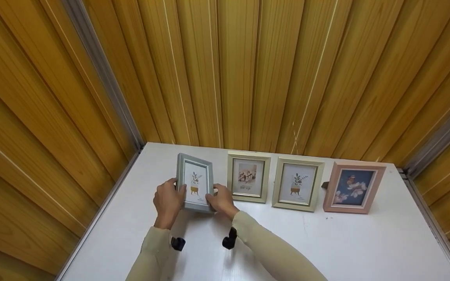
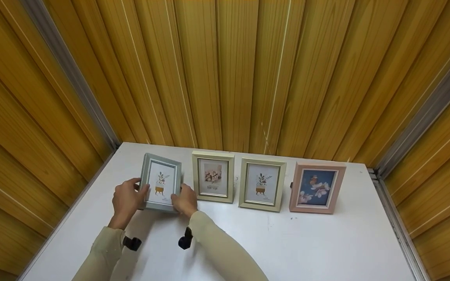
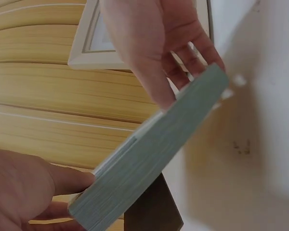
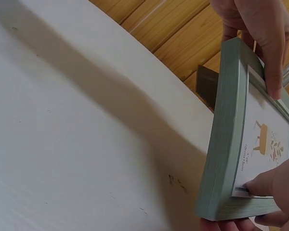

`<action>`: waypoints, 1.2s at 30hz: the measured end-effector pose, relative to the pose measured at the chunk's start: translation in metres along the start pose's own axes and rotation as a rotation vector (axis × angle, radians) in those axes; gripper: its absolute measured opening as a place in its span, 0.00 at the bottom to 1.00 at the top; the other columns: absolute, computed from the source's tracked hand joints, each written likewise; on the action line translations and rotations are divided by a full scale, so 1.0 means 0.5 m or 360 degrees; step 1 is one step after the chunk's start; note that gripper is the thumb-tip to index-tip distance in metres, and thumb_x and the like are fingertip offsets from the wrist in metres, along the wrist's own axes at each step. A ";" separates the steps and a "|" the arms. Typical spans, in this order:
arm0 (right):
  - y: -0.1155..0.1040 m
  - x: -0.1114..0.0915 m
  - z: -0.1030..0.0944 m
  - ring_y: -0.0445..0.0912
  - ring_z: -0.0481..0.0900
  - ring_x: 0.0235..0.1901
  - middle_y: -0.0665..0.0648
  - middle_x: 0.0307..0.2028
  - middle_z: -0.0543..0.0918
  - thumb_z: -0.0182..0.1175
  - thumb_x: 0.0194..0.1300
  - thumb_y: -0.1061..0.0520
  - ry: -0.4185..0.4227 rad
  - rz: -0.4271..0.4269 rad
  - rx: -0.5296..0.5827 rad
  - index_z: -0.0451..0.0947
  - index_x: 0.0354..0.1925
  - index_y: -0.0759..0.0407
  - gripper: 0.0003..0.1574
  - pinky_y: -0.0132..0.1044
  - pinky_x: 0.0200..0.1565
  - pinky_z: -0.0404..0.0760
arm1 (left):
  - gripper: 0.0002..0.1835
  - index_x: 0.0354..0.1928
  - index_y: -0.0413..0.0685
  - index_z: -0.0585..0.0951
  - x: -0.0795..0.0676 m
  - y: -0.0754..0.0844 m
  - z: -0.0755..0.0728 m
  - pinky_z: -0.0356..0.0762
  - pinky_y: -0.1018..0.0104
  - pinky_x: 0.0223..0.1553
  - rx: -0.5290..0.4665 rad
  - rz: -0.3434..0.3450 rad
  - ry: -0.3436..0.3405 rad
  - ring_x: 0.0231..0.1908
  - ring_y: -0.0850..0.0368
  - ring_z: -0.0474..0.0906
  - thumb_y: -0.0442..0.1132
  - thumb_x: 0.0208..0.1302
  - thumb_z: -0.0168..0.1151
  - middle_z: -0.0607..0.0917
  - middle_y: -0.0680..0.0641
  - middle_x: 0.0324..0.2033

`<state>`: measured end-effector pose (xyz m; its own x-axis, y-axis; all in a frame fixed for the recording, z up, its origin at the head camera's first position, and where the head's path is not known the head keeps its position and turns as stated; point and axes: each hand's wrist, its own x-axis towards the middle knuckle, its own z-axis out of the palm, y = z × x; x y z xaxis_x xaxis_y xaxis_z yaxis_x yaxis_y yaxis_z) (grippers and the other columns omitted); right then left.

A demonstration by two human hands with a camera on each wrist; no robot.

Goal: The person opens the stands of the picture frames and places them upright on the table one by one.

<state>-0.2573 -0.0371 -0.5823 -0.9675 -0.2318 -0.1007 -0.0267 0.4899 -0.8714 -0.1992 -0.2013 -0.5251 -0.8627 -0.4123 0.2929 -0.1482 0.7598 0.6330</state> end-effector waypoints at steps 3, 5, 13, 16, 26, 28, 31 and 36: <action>0.004 -0.001 0.000 0.46 0.84 0.34 0.59 0.37 0.86 0.66 0.67 0.61 -0.0041 0.0025 0.0071 0.78 0.58 0.67 0.23 0.40 0.35 0.85 | 0.21 0.53 0.30 0.84 -0.003 0.011 -0.004 0.84 0.50 0.29 0.0003 0.0028 -0.0002 0.33 0.44 0.88 0.38 0.64 0.72 0.89 0.33 0.42; 0.006 -0.001 0.000 0.47 0.84 0.35 0.60 0.38 0.86 0.65 0.68 0.62 -0.0067 0.0042 0.0109 0.78 0.58 0.68 0.22 0.41 0.36 0.86 | 0.21 0.53 0.30 0.84 -0.004 0.016 -0.005 0.84 0.49 0.30 0.0000 0.0033 -0.0013 0.34 0.43 0.88 0.38 0.64 0.72 0.89 0.33 0.42; 0.013 -0.001 0.003 0.49 0.86 0.37 0.62 0.39 0.87 0.63 0.68 0.64 -0.0105 -0.0016 0.0125 0.78 0.56 0.71 0.20 0.42 0.38 0.86 | 0.21 0.52 0.29 0.84 -0.009 0.020 -0.008 0.84 0.50 0.28 -0.0014 0.0071 -0.0012 0.33 0.42 0.89 0.37 0.62 0.73 0.89 0.32 0.40; 0.019 0.002 0.003 0.50 0.86 0.37 0.63 0.39 0.87 0.64 0.67 0.65 -0.0104 -0.0057 0.0120 0.78 0.55 0.72 0.19 0.43 0.38 0.86 | 0.20 0.51 0.29 0.85 -0.009 0.020 -0.011 0.83 0.50 0.26 -0.0014 0.0107 0.0012 0.31 0.43 0.88 0.38 0.61 0.74 0.89 0.33 0.36; 0.026 0.004 -0.001 0.50 0.86 0.35 0.64 0.37 0.88 0.63 0.67 0.66 -0.0128 0.0011 0.0225 0.77 0.57 0.74 0.21 0.41 0.34 0.86 | 0.22 0.55 0.35 0.85 -0.007 0.008 -0.018 0.80 0.40 0.54 -0.0222 0.0073 -0.0109 0.55 0.35 0.82 0.40 0.62 0.73 0.84 0.31 0.55; 0.027 0.003 -0.002 0.50 0.86 0.34 0.64 0.36 0.88 0.63 0.66 0.66 -0.0131 0.0002 0.0239 0.77 0.56 0.74 0.21 0.40 0.33 0.85 | 0.24 0.59 0.36 0.83 -0.009 0.004 -0.019 0.80 0.42 0.55 -0.0274 0.0016 -0.0177 0.55 0.37 0.83 0.41 0.64 0.72 0.81 0.30 0.59; 0.027 0.002 -0.002 0.49 0.86 0.33 0.64 0.36 0.88 0.63 0.66 0.66 -0.0126 -0.0013 0.0239 0.77 0.55 0.73 0.20 0.39 0.31 0.85 | 0.27 0.64 0.40 0.81 -0.012 0.000 -0.022 0.83 0.45 0.50 -0.0328 -0.0047 -0.0240 0.51 0.38 0.85 0.43 0.65 0.71 0.80 0.29 0.60; 0.028 0.003 0.000 0.47 0.85 0.33 0.63 0.37 0.88 0.63 0.67 0.65 -0.0123 0.0004 0.0242 0.78 0.56 0.72 0.20 0.37 0.31 0.83 | 0.29 0.67 0.40 0.78 -0.016 -0.003 -0.025 0.87 0.51 0.38 -0.0383 -0.0059 -0.0274 0.48 0.36 0.86 0.41 0.66 0.70 0.84 0.28 0.52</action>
<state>-0.2591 -0.0308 -0.5945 -0.9451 -0.2978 -0.1344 0.0195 0.3593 -0.9330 -0.1861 -0.2054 -0.5194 -0.9311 -0.3305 0.1540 -0.0796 0.5963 0.7988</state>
